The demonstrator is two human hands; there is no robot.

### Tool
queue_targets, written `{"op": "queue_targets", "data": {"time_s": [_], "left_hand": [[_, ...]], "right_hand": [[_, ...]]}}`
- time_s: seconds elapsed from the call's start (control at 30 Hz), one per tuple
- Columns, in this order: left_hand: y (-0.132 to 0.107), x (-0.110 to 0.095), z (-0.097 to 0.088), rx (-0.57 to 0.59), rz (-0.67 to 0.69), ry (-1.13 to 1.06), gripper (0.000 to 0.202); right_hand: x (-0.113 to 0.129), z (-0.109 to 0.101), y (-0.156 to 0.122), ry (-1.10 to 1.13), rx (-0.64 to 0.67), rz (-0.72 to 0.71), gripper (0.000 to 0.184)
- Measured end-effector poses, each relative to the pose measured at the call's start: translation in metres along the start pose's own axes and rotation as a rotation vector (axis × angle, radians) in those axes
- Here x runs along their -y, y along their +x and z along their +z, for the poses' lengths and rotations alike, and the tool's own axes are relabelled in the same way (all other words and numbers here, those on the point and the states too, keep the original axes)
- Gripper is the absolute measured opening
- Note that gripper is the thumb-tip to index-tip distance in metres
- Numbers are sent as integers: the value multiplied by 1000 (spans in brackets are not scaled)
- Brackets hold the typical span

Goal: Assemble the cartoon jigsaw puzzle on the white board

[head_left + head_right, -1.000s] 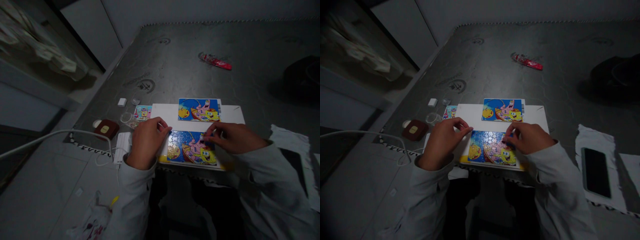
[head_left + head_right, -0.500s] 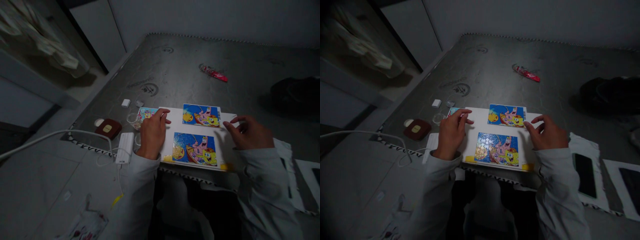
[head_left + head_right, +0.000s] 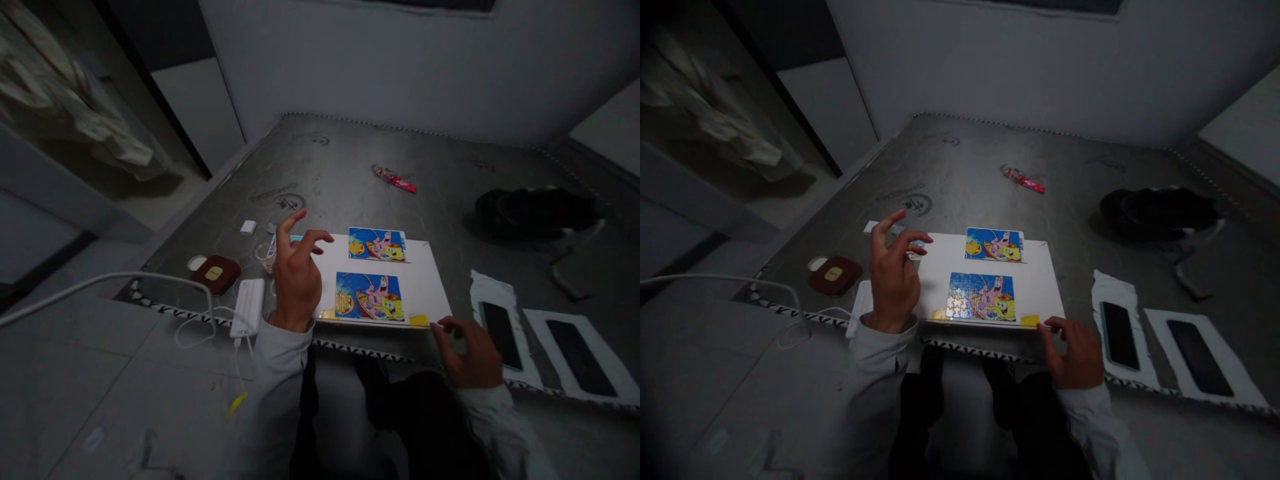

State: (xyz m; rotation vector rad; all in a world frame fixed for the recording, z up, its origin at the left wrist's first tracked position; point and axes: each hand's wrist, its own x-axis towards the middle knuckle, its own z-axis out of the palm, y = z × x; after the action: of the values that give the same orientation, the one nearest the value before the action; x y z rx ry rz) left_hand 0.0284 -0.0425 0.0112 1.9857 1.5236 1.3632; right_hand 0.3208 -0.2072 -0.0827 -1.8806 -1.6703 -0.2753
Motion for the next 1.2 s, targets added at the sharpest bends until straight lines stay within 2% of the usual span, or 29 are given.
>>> {"op": "queue_targets", "data": {"time_s": [0.1, 0.2, 0.27, 0.4, 0.5, 0.57, 0.67, 0.8, 0.97, 1.2], "left_hand": [[-9, 0, -9, -32, 70, 105, 48], [-33, 11, -10, -33, 142, 183, 41], [-64, 23, -4, -24, 117, 199, 36], [-140, 41, 18, 68, 39, 241, 40], [-173, 44, 27, 141, 14, 286, 41], [-174, 42, 28, 164, 15, 339, 44], [-157, 35, 31, 245, 12, 436, 51], [-140, 30, 46, 323, 63, 457, 54], [-141, 30, 63, 391, 115, 481, 54], [-142, 33, 62, 422, 101, 517, 57]], "right_hand": [[2, 6, -37, 7, -78, 23, 11], [7, 20, -55, 21, -59, 10, 14], [8, 28, -56, 6, -64, 13, 17], [10, 39, -48, -45, -71, 28, 27], [19, 45, -47, -62, -45, 33, 37], [26, 50, -45, -66, -9, 27, 42], [35, 57, -38, -74, 53, 14, 49], [44, 65, -23, -105, 121, 35, 54], [53, 75, -14, -126, 177, 53, 51], [49, 82, -15, -121, 190, 112, 49]]}}
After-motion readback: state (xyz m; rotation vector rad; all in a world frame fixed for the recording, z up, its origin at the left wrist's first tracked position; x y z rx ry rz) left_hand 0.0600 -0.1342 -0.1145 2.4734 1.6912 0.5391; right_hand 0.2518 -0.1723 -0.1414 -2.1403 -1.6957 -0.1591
